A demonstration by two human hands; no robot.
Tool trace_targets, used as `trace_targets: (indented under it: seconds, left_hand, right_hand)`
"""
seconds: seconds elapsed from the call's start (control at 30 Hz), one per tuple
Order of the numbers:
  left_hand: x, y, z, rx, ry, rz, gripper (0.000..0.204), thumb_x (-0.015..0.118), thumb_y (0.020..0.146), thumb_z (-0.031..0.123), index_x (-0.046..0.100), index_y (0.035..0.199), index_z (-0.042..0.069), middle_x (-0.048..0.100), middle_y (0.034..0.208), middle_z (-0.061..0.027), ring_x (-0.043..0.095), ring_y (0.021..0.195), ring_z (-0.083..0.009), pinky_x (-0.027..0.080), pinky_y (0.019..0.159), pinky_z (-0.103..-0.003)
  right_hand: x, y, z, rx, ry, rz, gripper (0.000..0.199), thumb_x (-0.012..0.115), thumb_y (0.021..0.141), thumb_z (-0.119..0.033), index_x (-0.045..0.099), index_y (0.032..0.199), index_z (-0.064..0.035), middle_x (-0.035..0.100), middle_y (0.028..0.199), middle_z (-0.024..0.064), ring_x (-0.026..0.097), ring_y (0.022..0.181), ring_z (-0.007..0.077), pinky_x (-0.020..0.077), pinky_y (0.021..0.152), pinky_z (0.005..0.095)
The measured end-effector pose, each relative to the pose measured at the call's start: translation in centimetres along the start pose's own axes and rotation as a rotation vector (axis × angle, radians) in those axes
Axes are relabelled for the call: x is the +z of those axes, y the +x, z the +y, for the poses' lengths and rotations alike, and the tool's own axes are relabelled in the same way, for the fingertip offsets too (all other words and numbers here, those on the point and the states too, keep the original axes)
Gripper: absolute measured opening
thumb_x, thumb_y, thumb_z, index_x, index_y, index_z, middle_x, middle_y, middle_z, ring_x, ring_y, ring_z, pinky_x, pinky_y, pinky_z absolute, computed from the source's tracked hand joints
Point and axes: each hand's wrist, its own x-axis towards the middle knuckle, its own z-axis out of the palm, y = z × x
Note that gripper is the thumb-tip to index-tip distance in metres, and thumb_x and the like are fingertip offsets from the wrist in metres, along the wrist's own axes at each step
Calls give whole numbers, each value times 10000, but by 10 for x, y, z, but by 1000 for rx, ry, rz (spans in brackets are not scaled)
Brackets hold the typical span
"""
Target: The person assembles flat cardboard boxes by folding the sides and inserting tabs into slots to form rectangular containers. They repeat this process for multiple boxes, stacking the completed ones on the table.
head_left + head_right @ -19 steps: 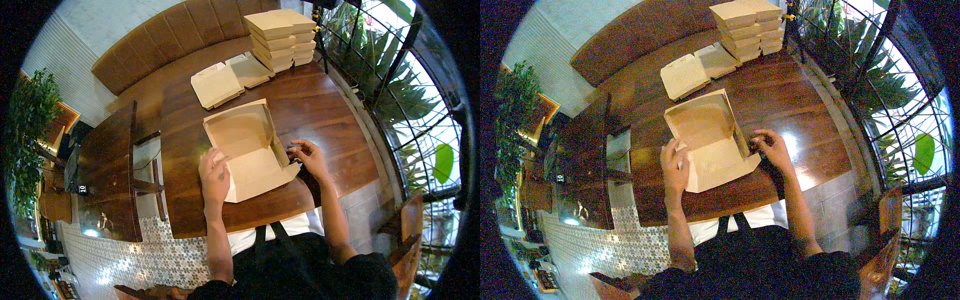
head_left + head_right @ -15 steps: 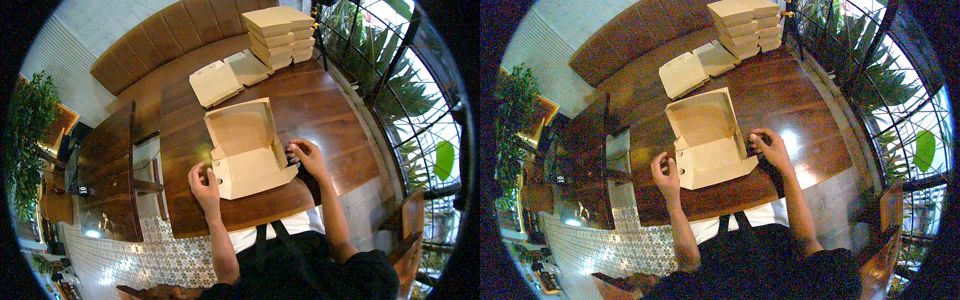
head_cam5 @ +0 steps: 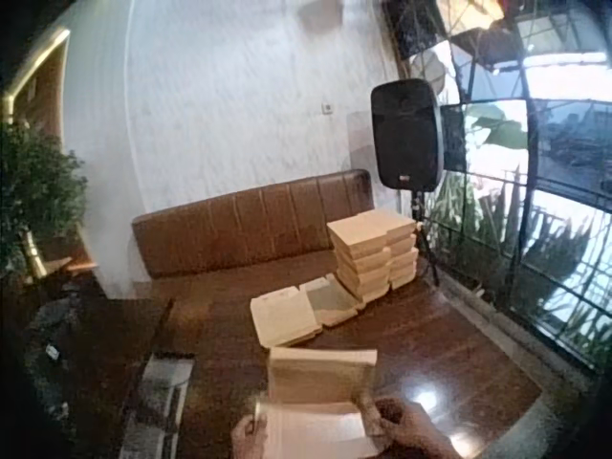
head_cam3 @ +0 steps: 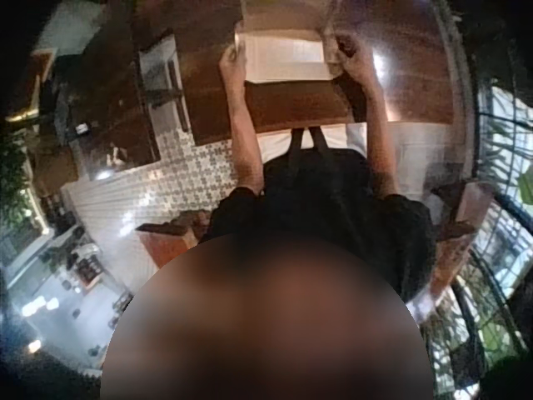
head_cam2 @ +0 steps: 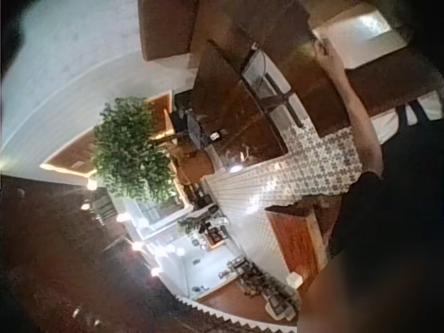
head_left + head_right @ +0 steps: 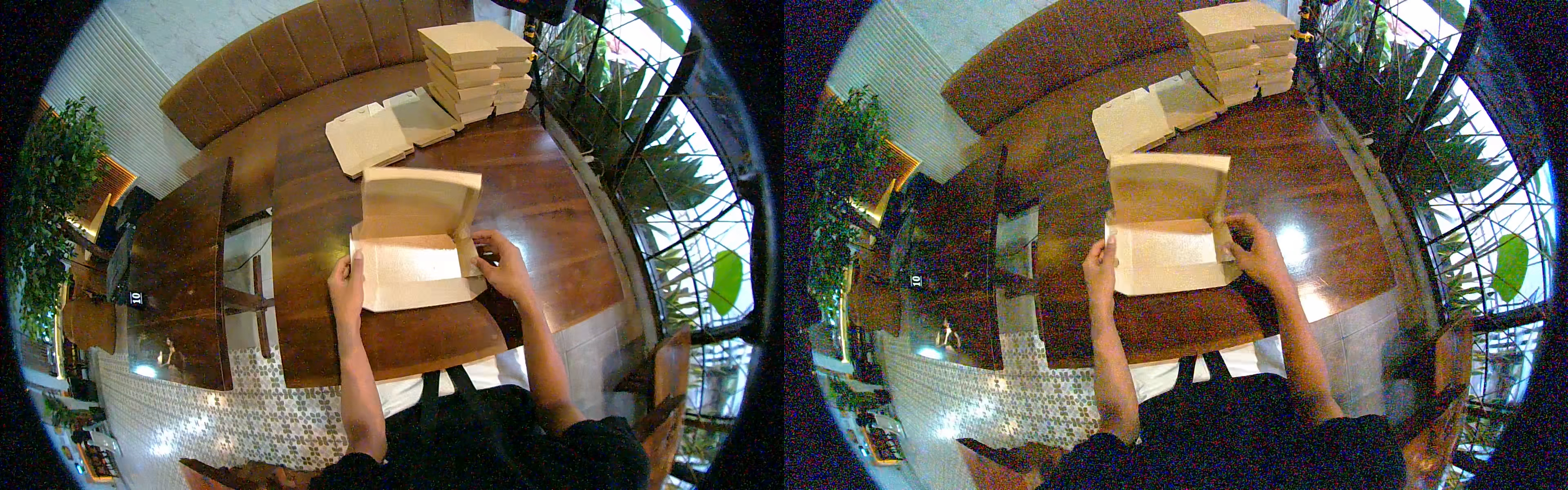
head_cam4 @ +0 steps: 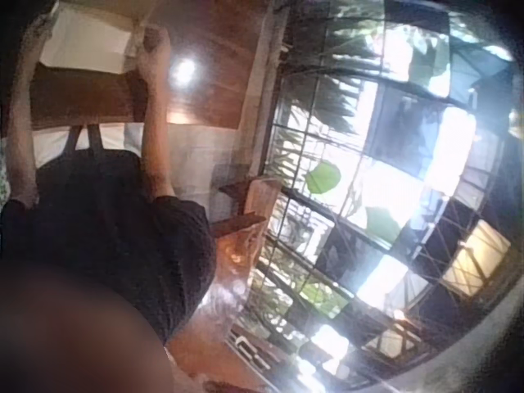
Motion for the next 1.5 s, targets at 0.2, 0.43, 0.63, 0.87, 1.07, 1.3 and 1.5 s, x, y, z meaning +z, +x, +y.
trace_targets:
  seconds: [0.2, 0.43, 0.63, 0.87, 1.07, 1.3, 1.5]
  left_hand:
    - [12, 17, -2, 187, -225, 28, 287, 700, 1009, 168, 705, 1196, -49, 731, 1025, -95, 669, 935, -166, 517, 852, -326]
    - [35, -2, -16, 317, -416, 73, 267, 715, 928, -66, 688, 1191, -104, 717, 1107, -98, 677, 1017, -170, 522, 918, -301]
    - [39, -4, -20, 629, -195, 117, 246, 734, 901, -89, 703, 1145, -72, 682, 1134, -97, 648, 1021, -170, 521, 915, -291]
    - [43, 1, -20, 498, -196, 22, 243, 757, 962, 37, 719, 1182, -60, 684, 1124, -83, 656, 1034, -153, 531, 892, -276]
    - [41, -5, -14, 279, -373, -130, 364, 786, 938, 61, 684, 1282, -2, 740, 1057, -74, 683, 960, -117, 559, 884, -266]
    - [30, -17, -18, 101, -488, -168, 457, 818, 904, 52, 641, 1325, 23, 745, 1040, -74, 679, 920, -108, 539, 777, -245]
    - [31, -11, -20, 76, -576, -197, 447, 815, 911, 60, 633, 1315, -3, 767, 1026, -60, 700, 881, -103, 522, 752, -232]
  right_hand:
    - [11, 8, -14, -294, -343, 304, 338, 713, 891, 40, 670, 1220, -26, 700, 1261, 147, 698, 1165, 296, 552, 1000, 386]
    - [64, -7, -69, -200, -86, 176, 246, 828, 867, -168, 734, 1073, -72, 739, 955, 96, 702, 926, 270, 555, 830, 396]
    - [148, 27, -84, -212, -280, 360, 411, 841, 854, -333, 639, 1078, -54, 658, 1045, 154, 651, 953, 349, 538, 875, 444]
    - [142, 38, -49, -111, 22, 249, 211, 772, 903, -92, 683, 1060, 17, 726, 919, 112, 705, 821, 179, 562, 749, 323]
    - [123, 27, -26, -67, 187, 139, 235, 750, 989, -124, 704, 1150, 41, 764, 965, 76, 704, 857, 108, 566, 767, 281]
    - [122, 23, -16, -17, 286, 70, 213, 723, 1002, -117, 729, 1154, 32, 782, 954, 99, 724, 854, 123, 583, 791, 287]
    - [119, 17, -16, -102, 110, -6, 266, 735, 971, -179, 732, 1169, -1, 793, 952, 162, 775, 846, 214, 606, 785, 345]
